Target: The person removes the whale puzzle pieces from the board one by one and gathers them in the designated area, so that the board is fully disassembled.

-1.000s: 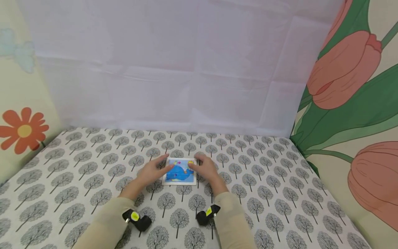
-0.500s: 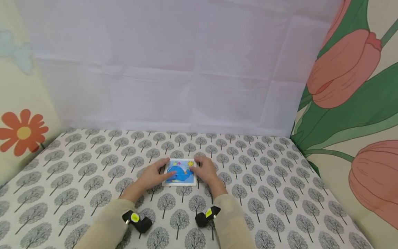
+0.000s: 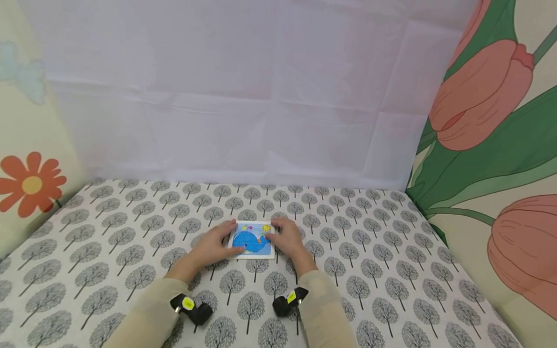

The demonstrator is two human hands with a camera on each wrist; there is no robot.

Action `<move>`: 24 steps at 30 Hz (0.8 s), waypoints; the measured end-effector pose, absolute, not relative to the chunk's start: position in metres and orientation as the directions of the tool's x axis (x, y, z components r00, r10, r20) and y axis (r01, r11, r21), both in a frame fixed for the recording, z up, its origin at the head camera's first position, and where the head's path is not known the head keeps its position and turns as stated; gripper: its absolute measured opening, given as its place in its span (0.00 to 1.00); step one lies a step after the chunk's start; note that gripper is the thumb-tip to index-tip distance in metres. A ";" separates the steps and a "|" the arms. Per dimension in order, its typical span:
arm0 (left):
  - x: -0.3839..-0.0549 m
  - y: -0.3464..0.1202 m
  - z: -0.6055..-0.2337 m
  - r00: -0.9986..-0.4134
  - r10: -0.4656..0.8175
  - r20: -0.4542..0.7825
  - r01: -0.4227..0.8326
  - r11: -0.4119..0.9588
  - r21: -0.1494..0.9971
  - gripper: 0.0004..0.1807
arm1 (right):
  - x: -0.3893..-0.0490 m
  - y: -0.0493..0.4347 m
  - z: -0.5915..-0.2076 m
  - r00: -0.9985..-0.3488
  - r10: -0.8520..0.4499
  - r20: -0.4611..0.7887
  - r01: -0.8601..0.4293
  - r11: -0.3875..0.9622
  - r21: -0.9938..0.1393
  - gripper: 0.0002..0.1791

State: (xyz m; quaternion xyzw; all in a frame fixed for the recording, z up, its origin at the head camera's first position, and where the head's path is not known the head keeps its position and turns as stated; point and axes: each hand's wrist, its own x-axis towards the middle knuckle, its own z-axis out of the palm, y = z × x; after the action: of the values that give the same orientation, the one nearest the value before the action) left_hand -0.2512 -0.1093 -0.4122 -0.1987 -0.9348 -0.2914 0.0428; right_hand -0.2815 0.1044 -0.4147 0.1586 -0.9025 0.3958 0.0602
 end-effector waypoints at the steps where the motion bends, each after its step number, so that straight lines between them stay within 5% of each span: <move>1: -0.252 -0.110 -0.412 -0.915 0.352 0.197 0.402 0.755 0.517 0.42 | -0.282 0.105 -0.415 -0.940 -0.244 0.239 -0.341 0.635 -0.693 0.20; 24: -0.255 -0.112 -0.417 -0.889 0.411 0.201 0.457 0.783 0.421 0.42 | -0.281 0.097 -0.411 -0.953 -0.222 0.207 -0.303 0.654 -0.693 0.15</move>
State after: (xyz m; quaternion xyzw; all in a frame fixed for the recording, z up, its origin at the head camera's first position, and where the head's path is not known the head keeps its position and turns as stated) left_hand -0.2554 -0.1122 -0.4172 -0.2303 -0.9429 -0.2355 0.0490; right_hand -0.2811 0.0971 -0.4107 0.1446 -0.9080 0.3897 0.0519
